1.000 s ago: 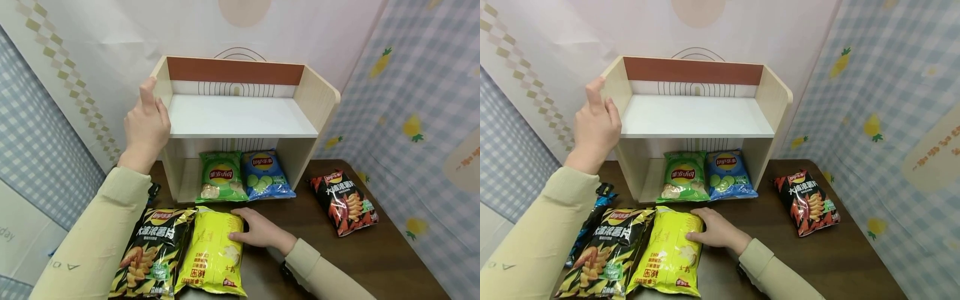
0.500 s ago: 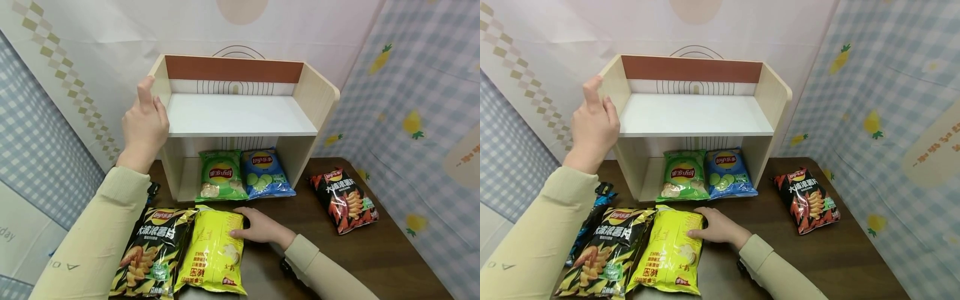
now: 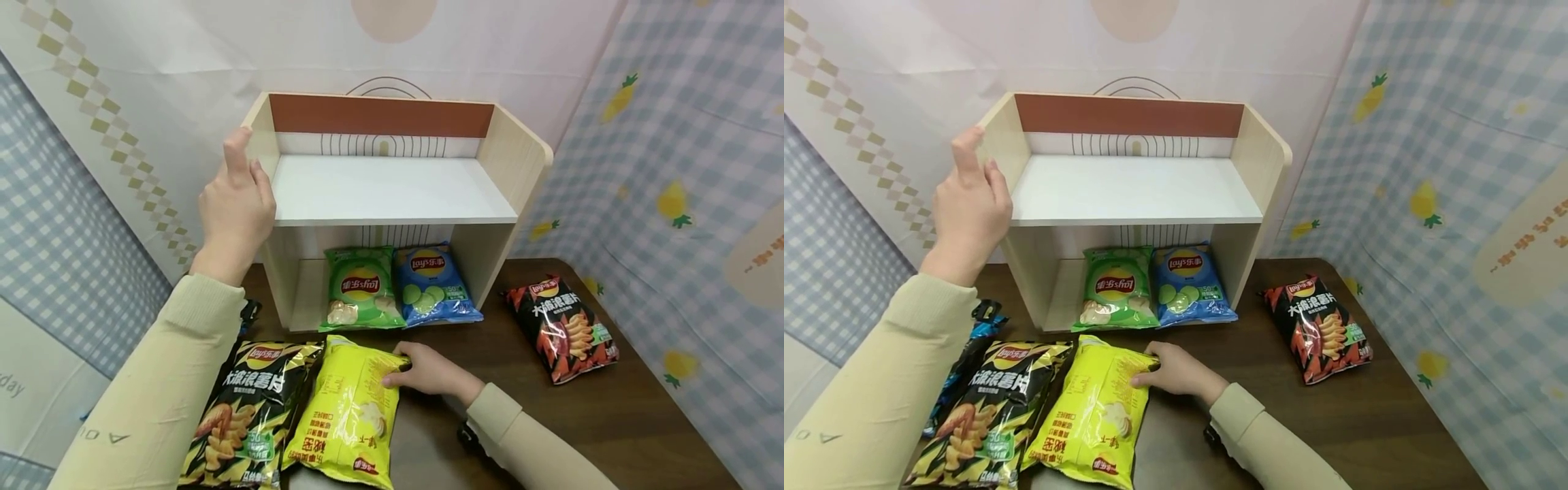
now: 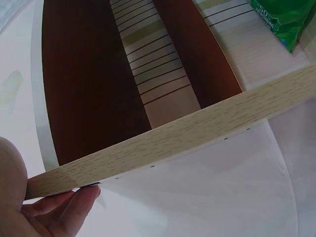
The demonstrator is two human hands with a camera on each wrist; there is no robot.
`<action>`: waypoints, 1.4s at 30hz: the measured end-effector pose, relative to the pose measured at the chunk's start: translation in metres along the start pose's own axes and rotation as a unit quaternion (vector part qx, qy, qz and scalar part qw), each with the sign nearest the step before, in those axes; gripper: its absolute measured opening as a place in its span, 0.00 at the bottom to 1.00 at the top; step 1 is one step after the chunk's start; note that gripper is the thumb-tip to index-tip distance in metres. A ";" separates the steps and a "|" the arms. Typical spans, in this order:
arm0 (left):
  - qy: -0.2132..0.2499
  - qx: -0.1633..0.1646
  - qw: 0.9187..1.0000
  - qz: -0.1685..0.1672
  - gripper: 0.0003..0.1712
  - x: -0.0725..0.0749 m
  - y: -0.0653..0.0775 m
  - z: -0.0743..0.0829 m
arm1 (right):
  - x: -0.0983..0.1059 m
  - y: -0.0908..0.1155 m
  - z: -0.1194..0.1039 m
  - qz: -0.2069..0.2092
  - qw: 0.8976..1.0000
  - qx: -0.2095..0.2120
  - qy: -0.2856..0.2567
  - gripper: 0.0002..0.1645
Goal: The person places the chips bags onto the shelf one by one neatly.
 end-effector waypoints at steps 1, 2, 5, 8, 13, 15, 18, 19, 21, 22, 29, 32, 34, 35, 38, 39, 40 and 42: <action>-0.001 0.000 1.000 0.000 0.21 0.000 0.000 0.000 | 0.000 0.000 0.001 0.000 1.000 0.000 -0.004 0.22; -0.001 -0.001 1.000 0.000 0.21 0.000 0.000 0.000 | 0.001 0.001 0.002 0.001 1.000 0.001 -0.008 0.21; 0.000 -0.003 1.000 0.002 0.21 0.000 0.000 0.000 | 0.004 0.002 0.003 0.008 1.000 0.004 -0.023 0.17; 0.001 -0.001 1.000 0.002 0.21 0.000 0.000 -0.001 | 0.008 0.004 0.006 0.014 0.998 -0.005 -0.065 0.16; 0.002 0.000 1.000 0.000 0.21 0.000 0.000 0.000 | 0.003 0.006 0.018 -0.006 0.972 -0.037 -0.233 0.17; 0.003 0.001 1.000 -0.001 0.21 -0.001 0.000 0.000 | 0.003 0.008 0.023 -0.011 0.959 -0.047 -0.278 0.18; 0.005 0.003 1.000 -0.003 0.21 -0.001 -0.001 0.000 | 0.014 0.012 0.025 0.003 0.952 -0.051 -0.301 0.18; 0.005 0.002 1.000 -0.002 0.21 -0.001 -0.001 0.000 | 0.019 0.013 0.025 0.011 0.952 -0.050 -0.302 0.18; 0.006 0.000 1.000 -0.001 0.21 0.000 -0.001 0.000 | 0.032 0.017 0.023 0.027 0.952 -0.043 -0.302 0.18; 0.005 0.000 1.000 0.000 0.21 0.000 -0.001 0.000 | 0.038 0.019 0.022 0.035 0.952 -0.039 -0.301 0.17; 0.002 0.005 1.000 -0.004 0.21 -0.001 0.000 -0.001 | 0.090 0.040 0.013 0.113 0.958 -0.012 -0.263 0.12; 0.001 0.007 1.000 -0.005 0.21 -0.001 -0.001 -0.001 | 0.119 0.053 0.005 0.173 0.961 0.025 -0.212 0.09; 0.000 0.007 1.000 -0.006 0.21 -0.001 0.000 0.000 | 0.136 0.065 -0.002 0.215 0.960 0.053 -0.171 0.08; -0.001 0.006 1.000 -0.006 0.21 -0.001 0.000 0.000 | 0.143 0.071 -0.006 0.236 0.959 0.065 -0.145 0.08; 0.000 0.004 1.000 -0.005 0.21 0.000 0.001 0.001 | 0.152 0.087 -0.016 0.270 0.954 0.089 -0.092 0.11; 0.000 0.003 1.000 -0.005 0.21 0.001 0.001 0.001 | 0.152 0.092 -0.018 0.273 0.954 0.094 -0.079 0.12; 0.000 0.003 1.000 -0.004 0.21 0.001 0.001 0.002 | 0.150 0.096 -0.020 0.273 0.955 0.100 -0.060 0.14; 0.001 0.003 1.000 -0.003 0.21 0.001 0.001 0.002 | 0.143 0.102 -0.024 0.262 0.958 0.109 -0.034 0.16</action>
Point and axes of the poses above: each hand's wrist, its own y-axis away from the middle knuckle, its own x-axis out of the back of the hand, z = x × y, the point moved 10 cm from there along -y, towards the middle knuckle, and after that the axes turned 8 degrees about y, right-handed, at the moved point
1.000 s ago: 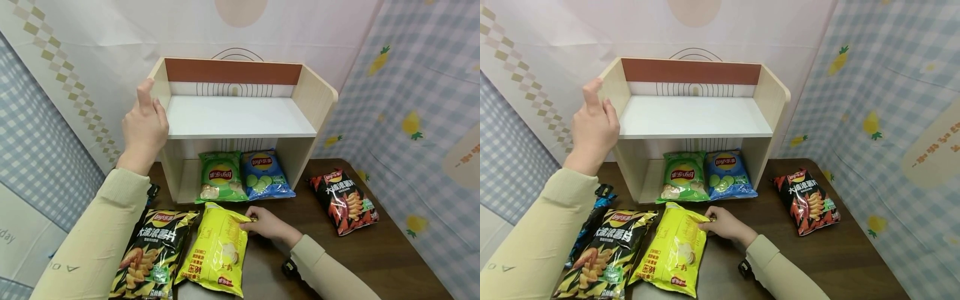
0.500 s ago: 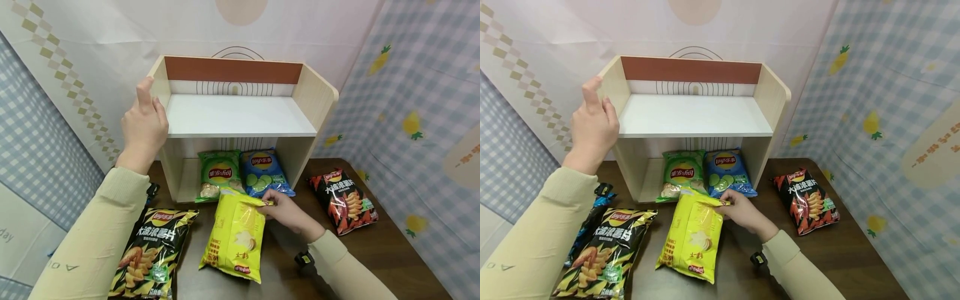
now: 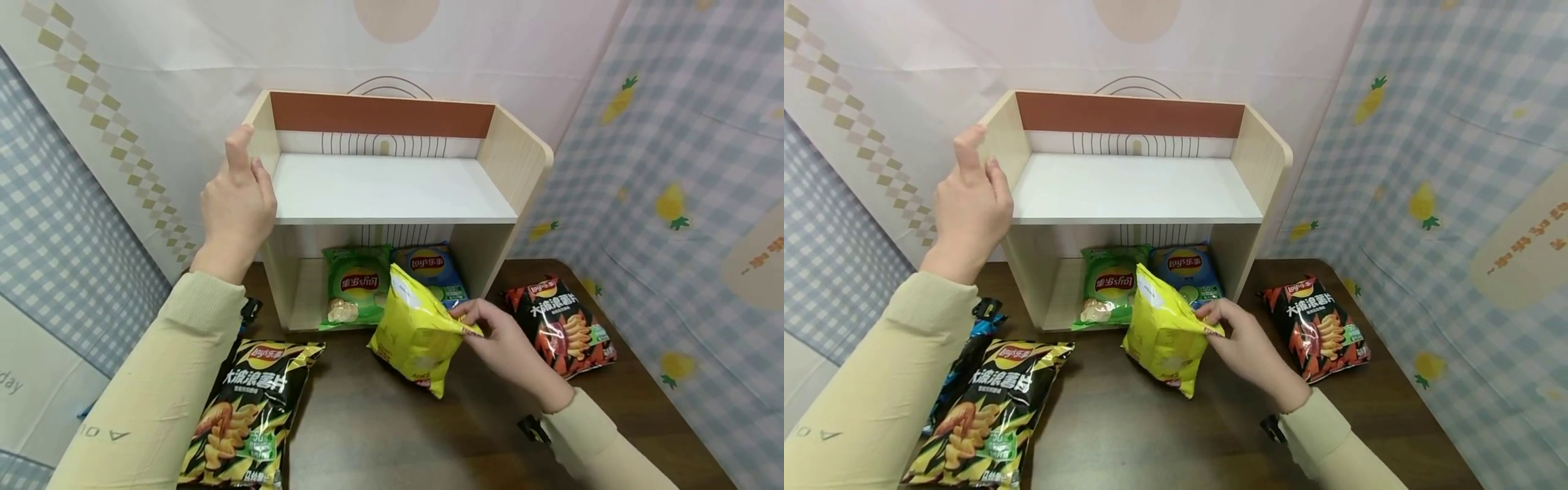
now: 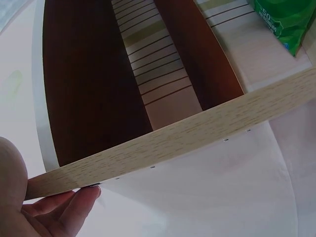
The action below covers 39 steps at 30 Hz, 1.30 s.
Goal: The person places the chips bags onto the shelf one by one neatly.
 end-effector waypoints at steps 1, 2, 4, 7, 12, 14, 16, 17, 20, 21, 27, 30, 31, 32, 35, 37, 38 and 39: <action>0.000 0.000 1.000 0.000 0.21 0.000 0.000 0.001 | -0.002 0.005 -0.001 -0.009 1.000 0.006 0.009 0.17; 0.001 -0.001 1.000 0.000 0.21 0.000 -0.001 0.002 | -0.004 0.010 -0.003 -0.016 1.000 0.014 0.018 0.19; 0.002 -0.002 1.000 0.000 0.21 0.000 -0.001 0.002 | -0.004 0.017 -0.007 -0.018 0.999 0.031 0.032 0.20; 0.002 0.000 1.000 0.001 0.21 0.001 -0.001 0.001 | 0.006 0.022 -0.011 0.017 0.998 0.050 0.033 0.20; 0.000 0.005 1.000 0.002 0.21 0.002 0.000 -0.001 | 0.036 0.022 -0.027 0.123 0.981 0.136 0.068 0.11; 0.000 0.004 1.000 0.000 0.21 0.001 0.001 0.000 | 0.039 0.025 -0.039 0.142 0.961 0.199 0.130 0.04; -0.001 0.004 1.000 -0.001 0.21 0.001 0.001 0.001 | 0.035 0.030 -0.046 0.137 0.942 0.246 0.180 0.07; -0.002 0.005 1.000 -0.002 0.21 0.001 0.001 0.000 | 0.029 0.033 -0.049 0.127 0.930 0.273 0.210 0.11; -0.005 0.006 1.000 -0.002 0.22 0.001 0.001 0.000 | 0.009 0.045 -0.050 0.085 0.910 0.322 0.248 0.18; -0.006 0.006 1.000 -0.003 0.22 0.001 0.001 0.000 | 0.006 0.046 -0.044 0.071 0.921 0.301 0.238 0.19; -0.005 0.001 1.000 0.001 0.22 0.003 0.000 0.001 | -0.006 0.071 -0.037 0.069 0.914 0.331 0.224 0.14; -0.004 0.000 1.000 0.005 0.22 0.005 0.000 0.002 | -0.013 0.084 -0.036 0.068 0.905 0.353 0.228 0.14; -0.004 0.001 1.000 0.005 0.22 0.005 0.000 0.002 | -0.017 0.087 -0.034 0.063 0.908 0.346 0.229 0.17; -0.003 0.001 1.000 0.005 0.22 0.006 0.001 0.002 | -0.020 0.089 -0.031 0.054 0.912 0.335 0.231 0.19; -0.003 0.004 1.000 0.001 0.22 0.004 0.001 0.002 | -0.031 0.093 -0.020 0.019 0.926 0.285 0.247 0.26; -0.002 0.005 1.000 -0.002 0.22 0.003 0.001 0.002 | -0.037 0.094 -0.012 -0.003 0.932 0.258 0.256 0.28; -0.002 0.007 1.000 -0.004 0.22 0.002 0.001 0.002 | -0.039 0.095 -0.009 -0.013 0.934 0.246 0.259 0.28; -0.003 0.009 1.000 -0.007 0.22 0.001 0.000 0.001 | -0.041 0.095 -0.006 -0.022 0.936 0.235 0.260 0.28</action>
Point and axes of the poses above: each hand's wrist, its own y-axis away from the middle knuckle, its own x-axis out of the back of the hand, z = x × y, the point moved 10 cm from there along -y, towards the middle knuckle, and after that the axes turned 8 degrees about y, right-handed, at the moved point
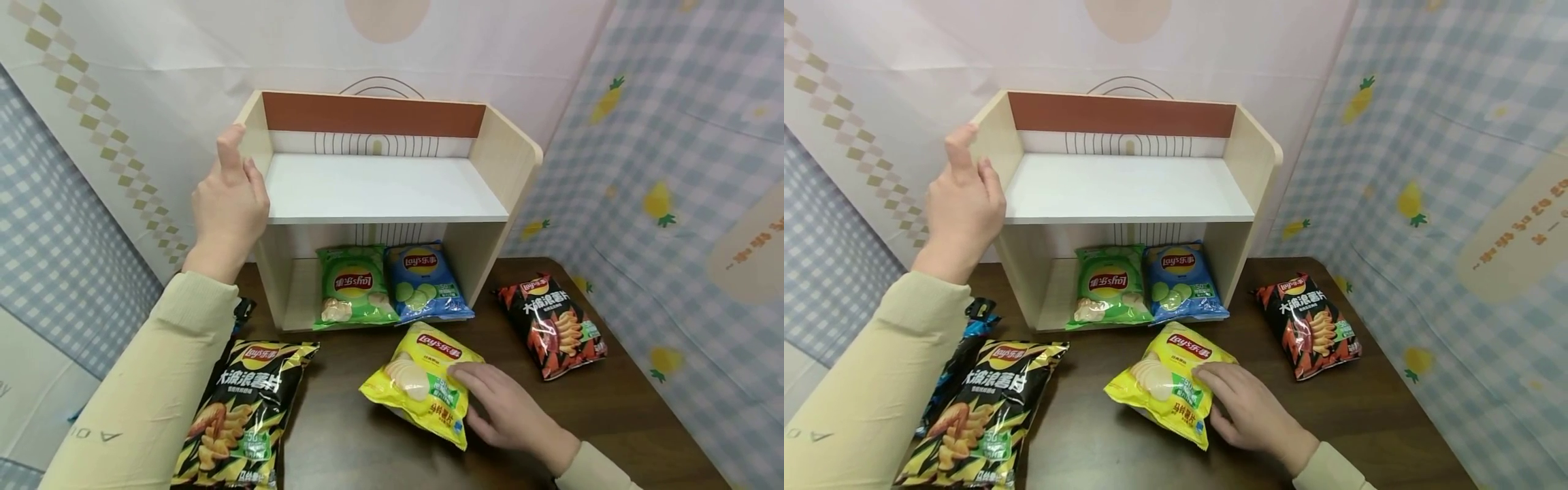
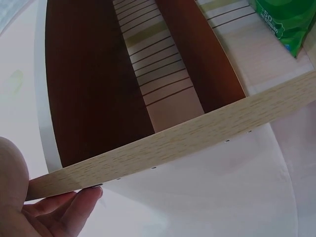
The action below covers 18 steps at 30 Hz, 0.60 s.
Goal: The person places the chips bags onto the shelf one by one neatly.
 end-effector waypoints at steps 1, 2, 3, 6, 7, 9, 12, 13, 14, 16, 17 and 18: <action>0.000 0.001 1.000 -0.002 0.22 0.000 0.000 0.000 | -0.002 0.001 0.002 -0.010 1.000 -0.009 -0.005 0.28; -0.001 0.001 1.000 -0.002 0.22 0.000 0.000 0.000 | -0.005 0.001 0.004 -0.018 1.000 -0.020 -0.009 0.28; -0.002 0.001 1.000 -0.002 0.22 0.000 0.000 0.000 | -0.007 0.002 0.007 -0.025 0.999 -0.032 -0.017 0.28; -0.002 0.001 1.000 -0.001 0.22 0.000 0.001 0.000 | -0.013 0.003 0.019 -0.040 0.995 -0.087 -0.037 0.25; -0.002 0.001 1.000 -0.001 0.22 0.001 0.001 0.000 | -0.015 0.004 0.024 -0.045 0.992 -0.113 -0.041 0.22; -0.003 0.001 1.000 -0.001 0.22 0.001 0.001 0.000 | -0.020 0.007 0.035 -0.054 0.983 -0.167 -0.048 0.16; -0.003 0.001 1.000 -0.002 0.22 0.001 0.000 0.000 | -0.027 0.013 0.049 -0.073 0.963 -0.255 -0.051 0.19; -0.004 0.000 1.000 -0.002 0.22 0.001 0.000 0.000 | -0.030 0.016 0.054 -0.082 0.953 -0.288 -0.052 0.24; -0.004 0.000 1.000 -0.001 0.22 0.001 0.000 0.001 | -0.032 0.019 0.058 -0.090 0.941 -0.322 -0.058 0.30; -0.004 -0.002 1.000 0.000 0.22 0.001 0.000 0.001 | -0.039 0.028 0.065 -0.114 0.907 -0.396 -0.084 0.43; -0.004 -0.004 1.000 0.001 0.22 0.001 0.000 0.002 | -0.044 0.033 0.067 -0.129 0.887 -0.430 -0.104 0.49; -0.004 -0.006 1.000 0.003 0.22 0.002 0.000 0.002 | -0.049 0.038 0.068 -0.144 0.866 -0.461 -0.130 0.54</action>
Point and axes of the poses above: each hand's wrist, its own y-axis away from the middle knuckle, its own x-axis out of the back of the hand, z = x × y, the point moved 10 cm from there along -y, towards the middle knuckle, and after that the axes turned 8 degrees about y, right-handed, at the moved point
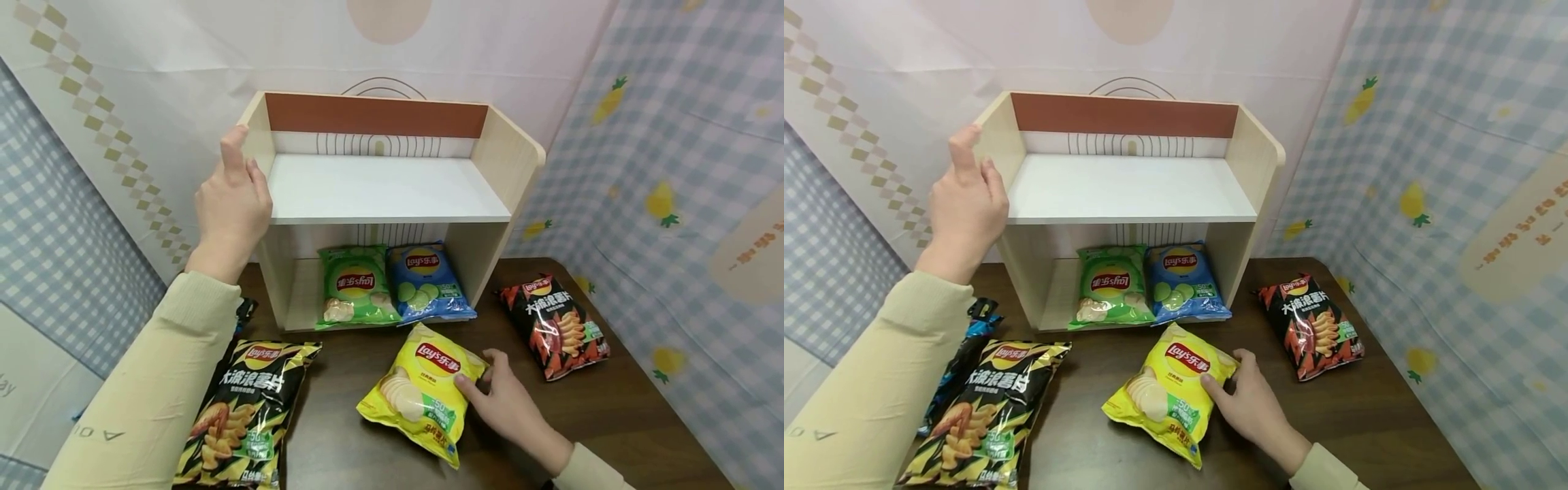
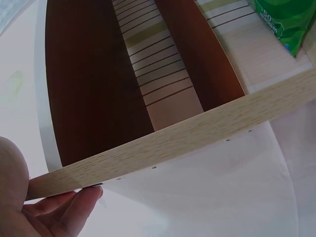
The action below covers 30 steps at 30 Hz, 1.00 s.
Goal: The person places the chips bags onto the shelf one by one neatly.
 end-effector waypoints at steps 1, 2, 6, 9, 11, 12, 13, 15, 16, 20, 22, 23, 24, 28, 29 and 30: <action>0.000 -0.001 1.000 0.001 0.22 0.000 0.000 0.000 | -0.005 0.000 0.003 -0.024 0.999 -0.029 -0.022 0.58; 0.000 -0.003 1.000 0.003 0.21 0.001 0.000 -0.001 | -0.011 0.001 0.005 -0.050 0.997 -0.051 -0.040 0.61; 0.000 -0.005 1.000 0.006 0.22 0.002 -0.001 -0.002 | -0.025 0.003 0.001 -0.109 0.988 -0.074 -0.078 0.68; -0.002 -0.006 1.000 0.007 0.22 0.002 -0.001 -0.003 | -0.027 0.001 -0.007 -0.114 0.988 -0.066 -0.076 0.70; -0.003 -0.008 1.000 0.009 0.22 0.002 -0.001 -0.003 | -0.028 -0.002 -0.011 -0.115 0.989 -0.062 -0.073 0.70; -0.004 -0.008 1.000 0.009 0.21 0.002 -0.001 -0.003 | -0.028 -0.003 -0.012 -0.114 0.989 -0.058 -0.071 0.70; -0.005 -0.008 1.000 0.010 0.21 0.002 -0.001 -0.003 | -0.028 -0.005 -0.014 -0.112 0.990 -0.053 -0.069 0.70; -0.006 -0.009 1.000 0.010 0.21 0.001 0.000 -0.003 | -0.029 -0.007 -0.016 -0.110 0.991 -0.047 -0.066 0.71; -0.007 -0.009 1.000 0.008 0.21 0.000 0.000 -0.004 | -0.029 -0.008 -0.017 -0.109 0.991 -0.045 -0.066 0.72; -0.007 -0.013 1.000 0.002 0.21 -0.001 0.000 -0.003 | -0.030 -0.012 -0.020 -0.104 0.991 -0.036 -0.075 0.73; -0.005 -0.014 1.000 0.003 0.21 -0.001 0.000 -0.002 | -0.029 -0.014 -0.022 -0.102 0.991 -0.031 -0.086 0.73; -0.004 -0.014 1.000 0.004 0.21 0.000 0.000 -0.002 | -0.028 -0.014 -0.023 -0.101 0.990 -0.028 -0.091 0.73; -0.004 -0.014 1.000 0.005 0.21 0.000 0.000 -0.002 | -0.028 -0.015 -0.024 -0.099 0.990 -0.023 -0.098 0.73; -0.004 -0.017 1.000 0.007 0.21 0.000 0.000 -0.002 | -0.026 -0.014 -0.023 -0.091 0.989 -0.018 -0.112 0.72; -0.003 -0.019 1.000 0.008 0.21 0.000 0.000 -0.001 | -0.025 -0.013 -0.022 -0.089 0.989 -0.020 -0.115 0.72; -0.002 -0.021 1.000 0.009 0.21 0.000 0.000 -0.001 | -0.025 -0.012 -0.020 -0.087 0.989 -0.023 -0.120 0.71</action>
Point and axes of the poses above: each hand's wrist, its own y-axis away from the middle knuckle, its own x-axis out of the back of the hand, z = x × y, the point moved 10 cm from there along -y, towards the middle knuckle, and after that the axes turned 8 degrees about y, right-handed, at the moved point
